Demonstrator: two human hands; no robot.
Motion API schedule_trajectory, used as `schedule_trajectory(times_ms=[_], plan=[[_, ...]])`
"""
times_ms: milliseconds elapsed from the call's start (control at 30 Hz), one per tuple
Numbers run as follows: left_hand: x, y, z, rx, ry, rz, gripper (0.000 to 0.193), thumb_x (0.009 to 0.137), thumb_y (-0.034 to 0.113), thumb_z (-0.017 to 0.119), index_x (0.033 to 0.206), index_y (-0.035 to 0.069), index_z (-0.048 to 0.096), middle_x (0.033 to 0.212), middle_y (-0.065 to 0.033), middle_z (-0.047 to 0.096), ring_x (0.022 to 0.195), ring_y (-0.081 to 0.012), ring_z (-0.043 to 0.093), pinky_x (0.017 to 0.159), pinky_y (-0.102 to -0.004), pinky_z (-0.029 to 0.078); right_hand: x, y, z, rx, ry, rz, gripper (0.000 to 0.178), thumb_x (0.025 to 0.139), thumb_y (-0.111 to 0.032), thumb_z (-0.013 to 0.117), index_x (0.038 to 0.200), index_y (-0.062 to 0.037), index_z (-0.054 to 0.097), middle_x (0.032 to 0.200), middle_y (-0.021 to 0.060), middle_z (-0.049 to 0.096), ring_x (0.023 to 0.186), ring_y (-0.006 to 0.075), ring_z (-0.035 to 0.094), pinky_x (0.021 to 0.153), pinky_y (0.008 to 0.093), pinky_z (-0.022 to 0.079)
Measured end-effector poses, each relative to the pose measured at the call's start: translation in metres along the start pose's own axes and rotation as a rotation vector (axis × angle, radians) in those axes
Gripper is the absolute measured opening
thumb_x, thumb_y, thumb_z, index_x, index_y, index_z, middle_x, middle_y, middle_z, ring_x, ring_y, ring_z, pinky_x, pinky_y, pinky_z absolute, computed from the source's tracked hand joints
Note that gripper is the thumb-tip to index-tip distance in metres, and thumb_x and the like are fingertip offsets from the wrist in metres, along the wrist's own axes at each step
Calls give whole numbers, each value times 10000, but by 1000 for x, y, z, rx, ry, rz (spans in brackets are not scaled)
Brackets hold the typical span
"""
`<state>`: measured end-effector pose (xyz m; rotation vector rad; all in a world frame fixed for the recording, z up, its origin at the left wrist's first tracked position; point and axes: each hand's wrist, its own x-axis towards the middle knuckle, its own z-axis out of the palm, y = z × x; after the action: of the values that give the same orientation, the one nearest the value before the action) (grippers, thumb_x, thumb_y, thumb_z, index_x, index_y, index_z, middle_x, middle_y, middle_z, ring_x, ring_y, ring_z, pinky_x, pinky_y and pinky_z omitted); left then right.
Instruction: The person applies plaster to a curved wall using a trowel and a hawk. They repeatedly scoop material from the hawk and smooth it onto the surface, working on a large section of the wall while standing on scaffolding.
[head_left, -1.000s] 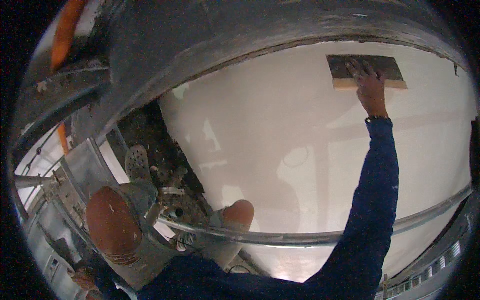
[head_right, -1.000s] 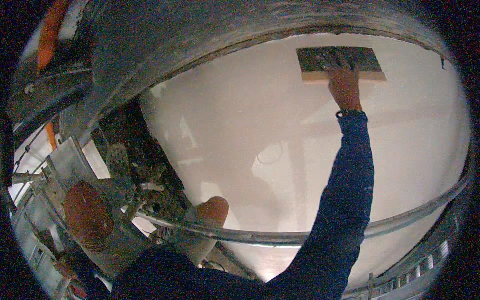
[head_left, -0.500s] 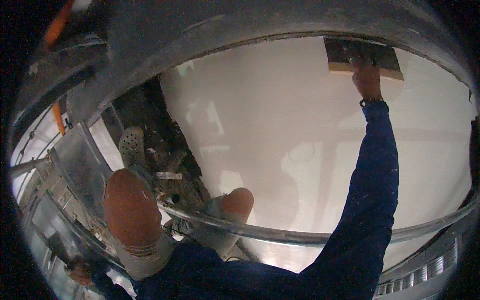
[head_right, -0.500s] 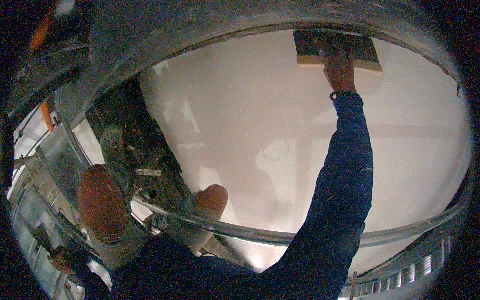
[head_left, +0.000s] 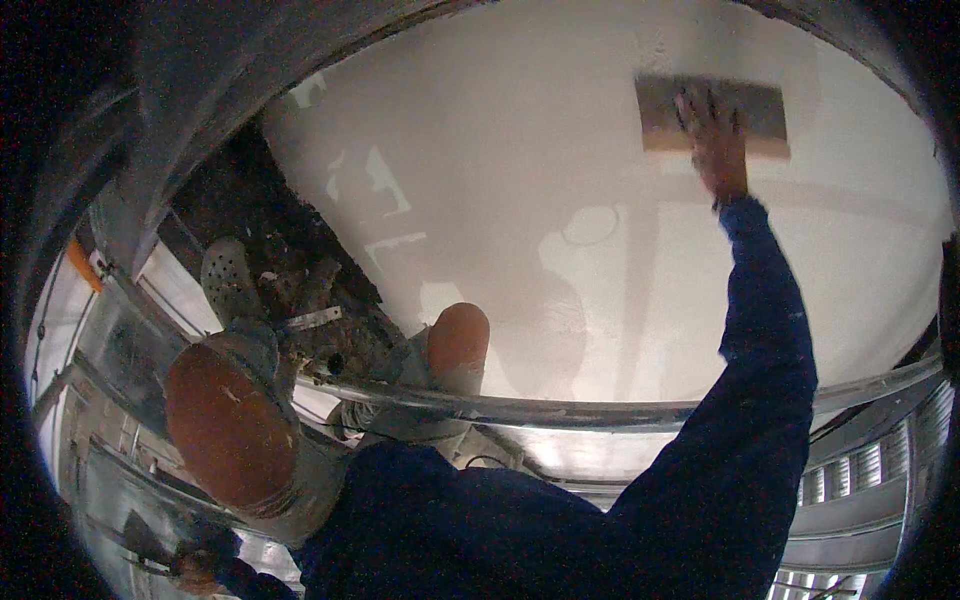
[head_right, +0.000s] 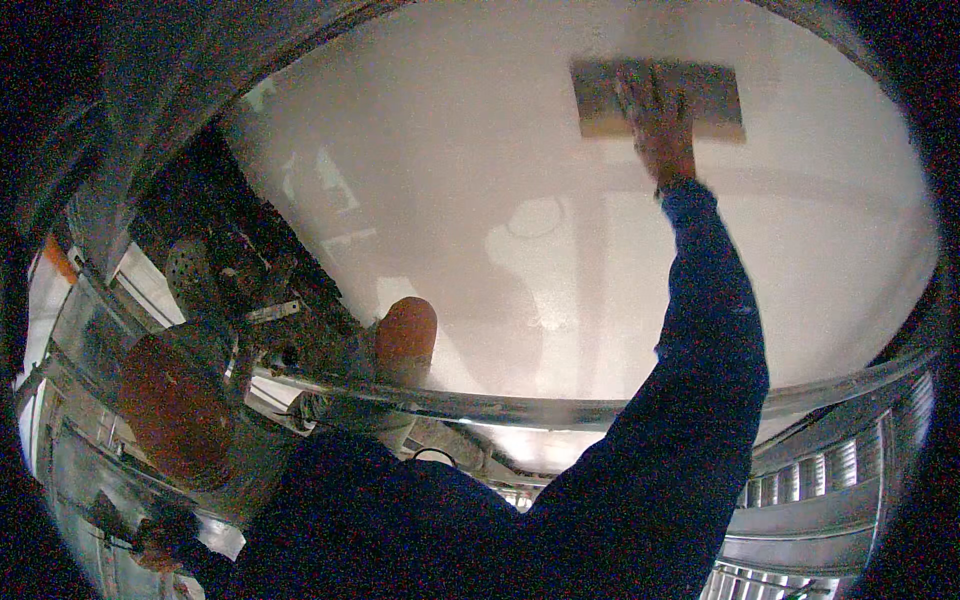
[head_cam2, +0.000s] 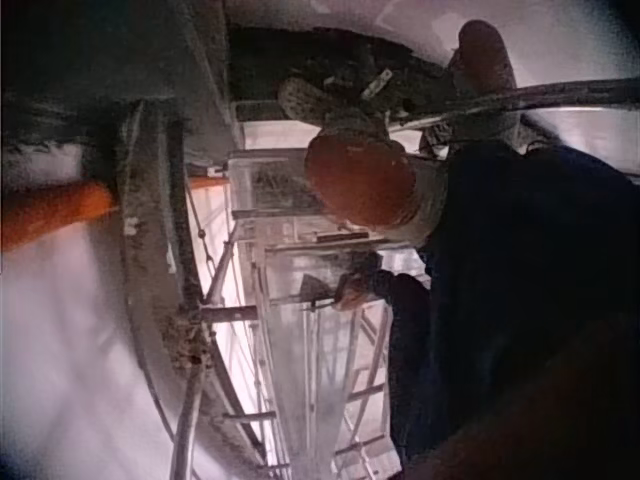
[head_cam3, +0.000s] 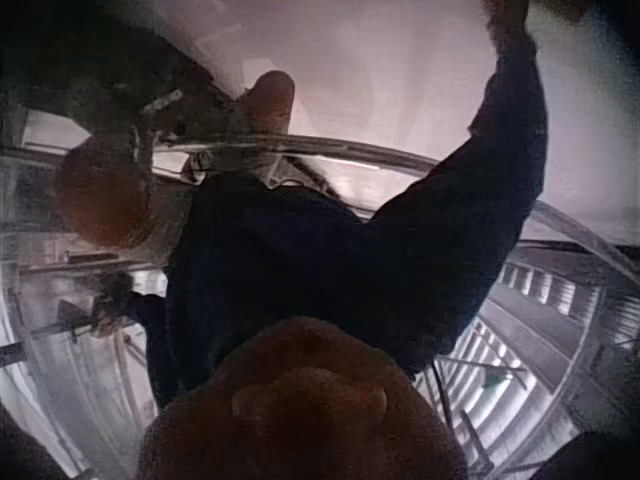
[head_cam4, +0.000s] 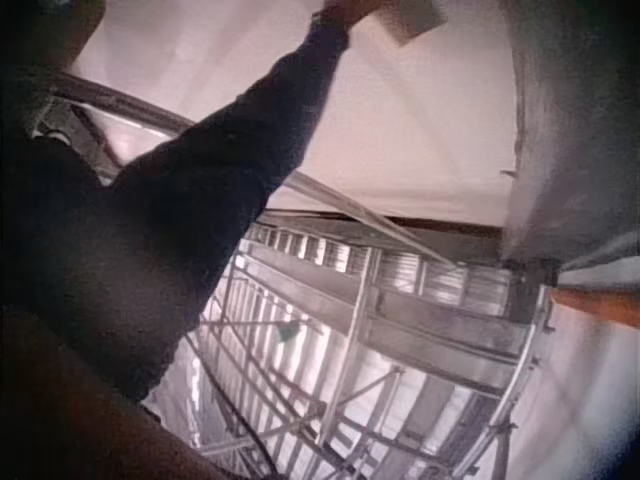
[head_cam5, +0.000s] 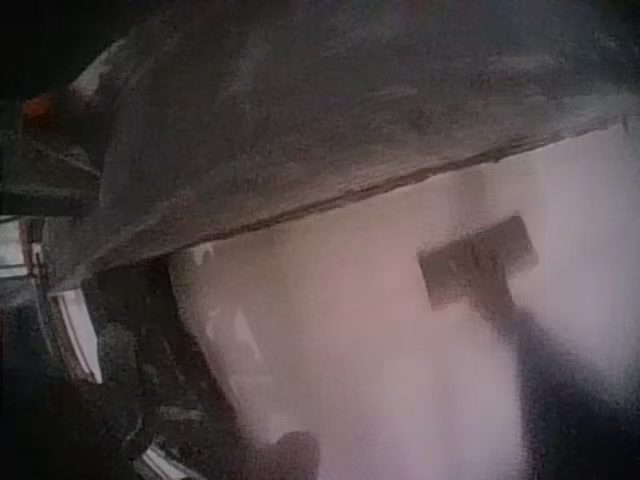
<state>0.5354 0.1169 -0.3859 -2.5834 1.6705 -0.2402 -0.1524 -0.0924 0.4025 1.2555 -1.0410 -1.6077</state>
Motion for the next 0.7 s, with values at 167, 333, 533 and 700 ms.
schedule_trajectory(times_ms=[167,333,533,700], plan=[[0,19,-35,-91,-98,9,384,712,379,524,957,84,544,893,-52,551,776,-171,542,635,-300,452,-97,-30,12,46,-239,-34,683,679,-66,537,1297,-210,284,1344,14,269,1236,273,239,950,515,215],[4,28,-50,-77,-158,-3,407,735,399,493,993,86,531,955,-66,534,843,-185,523,691,-312,437,-143,-56,-8,198,-262,-150,579,690,-62,510,1243,-148,365,1299,57,335,1201,292,296,904,579,248],[7,29,-59,-120,-194,-17,435,763,422,457,1037,89,515,1030,-82,513,925,-203,501,759,-326,418,-1,-48,-57,136,7,41,638,707,-99,532,1288,-219,297,1326,41,296,1197,278,287,896,594,260],[1,28,-64,-129,-257,-52,459,787,441,426,1073,91,502,1092,-95,496,992,-217,483,815,-338,402,96,-16,-38,69,106,107,764,693,-165,611,1310,-330,191,1376,8,202,1224,294,266,881,644,242]])
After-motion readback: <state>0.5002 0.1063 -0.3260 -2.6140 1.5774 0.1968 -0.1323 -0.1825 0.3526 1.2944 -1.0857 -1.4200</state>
